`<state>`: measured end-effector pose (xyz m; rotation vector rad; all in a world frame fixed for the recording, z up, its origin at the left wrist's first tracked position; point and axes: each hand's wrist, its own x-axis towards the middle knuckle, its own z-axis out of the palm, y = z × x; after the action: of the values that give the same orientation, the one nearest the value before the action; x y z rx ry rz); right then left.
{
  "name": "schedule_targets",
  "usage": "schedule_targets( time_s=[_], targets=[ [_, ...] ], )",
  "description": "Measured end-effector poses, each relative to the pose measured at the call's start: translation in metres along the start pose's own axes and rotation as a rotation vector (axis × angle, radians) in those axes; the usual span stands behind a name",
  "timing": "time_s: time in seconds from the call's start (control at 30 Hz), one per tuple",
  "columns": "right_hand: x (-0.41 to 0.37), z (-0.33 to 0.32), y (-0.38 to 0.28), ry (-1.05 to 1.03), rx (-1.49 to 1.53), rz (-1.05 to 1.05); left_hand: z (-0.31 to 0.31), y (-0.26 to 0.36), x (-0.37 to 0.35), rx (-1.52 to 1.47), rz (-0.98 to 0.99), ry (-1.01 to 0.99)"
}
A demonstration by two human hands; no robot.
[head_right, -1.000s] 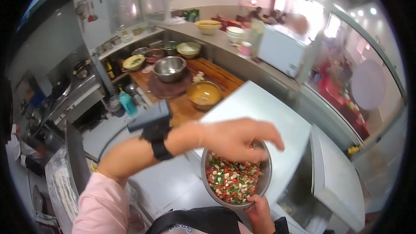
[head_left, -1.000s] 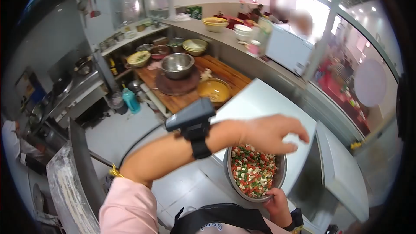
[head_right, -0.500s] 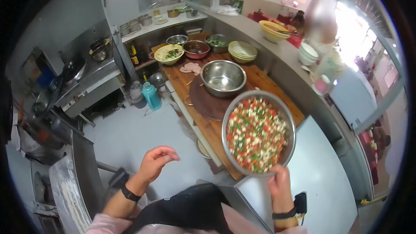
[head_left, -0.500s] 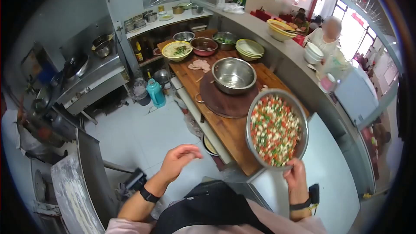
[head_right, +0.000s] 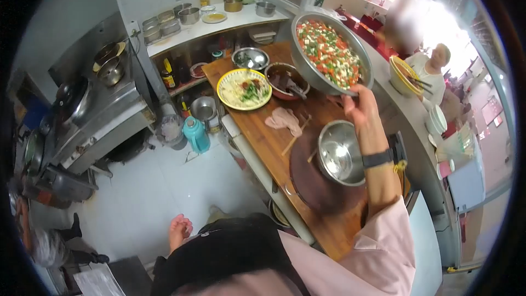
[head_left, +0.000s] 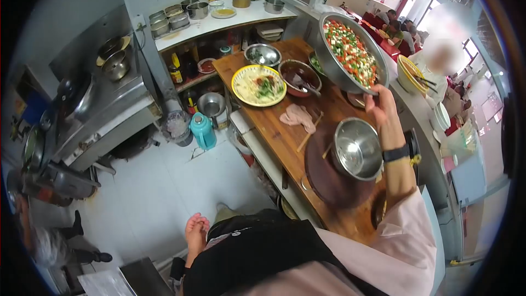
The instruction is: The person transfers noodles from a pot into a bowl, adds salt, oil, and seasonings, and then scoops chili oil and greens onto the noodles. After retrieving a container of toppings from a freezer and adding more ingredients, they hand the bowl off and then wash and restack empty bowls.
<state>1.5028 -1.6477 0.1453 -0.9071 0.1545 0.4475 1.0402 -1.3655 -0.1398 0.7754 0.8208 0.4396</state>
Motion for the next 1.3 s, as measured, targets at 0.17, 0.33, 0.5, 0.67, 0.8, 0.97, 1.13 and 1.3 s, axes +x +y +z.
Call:
schedule_targets(
  time_s=[0.17, 0.33, 0.5, 0.67, 0.8, 0.97, 1.13, 1.3],
  targets=[
    [0.141, 0.079, 0.014, 0.101, -0.011, -0.037, 0.028, 0.108, 0.091, 0.039, 0.051, 0.051],
    [0.243, 0.126, 0.053, 0.288, 0.028, -0.004, 0.025, 0.152, 0.157, 0.070, 0.003, 0.100],
    [0.389, 0.111, 0.085, 0.469, 0.084, 0.046, -0.006, 0.139, 0.217, -0.034, 0.021, 0.186],
    [0.481, 0.081, 0.117, 0.520, 0.155, 0.106, 0.055, 0.177, 0.284, 0.076, 0.015, 0.101],
    [0.512, 0.062, 0.140, 0.622, 0.130, 0.119, 0.120, 0.204, 0.328, 0.097, -0.038, 0.083],
    [0.498, 0.033, 0.159, 0.542, 0.006, 0.049, 0.184, 0.209, 0.382, 0.330, -0.152, -0.185],
    [0.377, 0.081, 0.149, 0.220, -0.869, 0.065, 0.265, 0.195, 0.435, 0.468, -0.405, -0.677],
    [0.318, 0.142, 0.207, 0.071, -1.309, 0.230, 0.332, 0.149, 0.457, 0.285, -0.788, -1.020]
  ],
)
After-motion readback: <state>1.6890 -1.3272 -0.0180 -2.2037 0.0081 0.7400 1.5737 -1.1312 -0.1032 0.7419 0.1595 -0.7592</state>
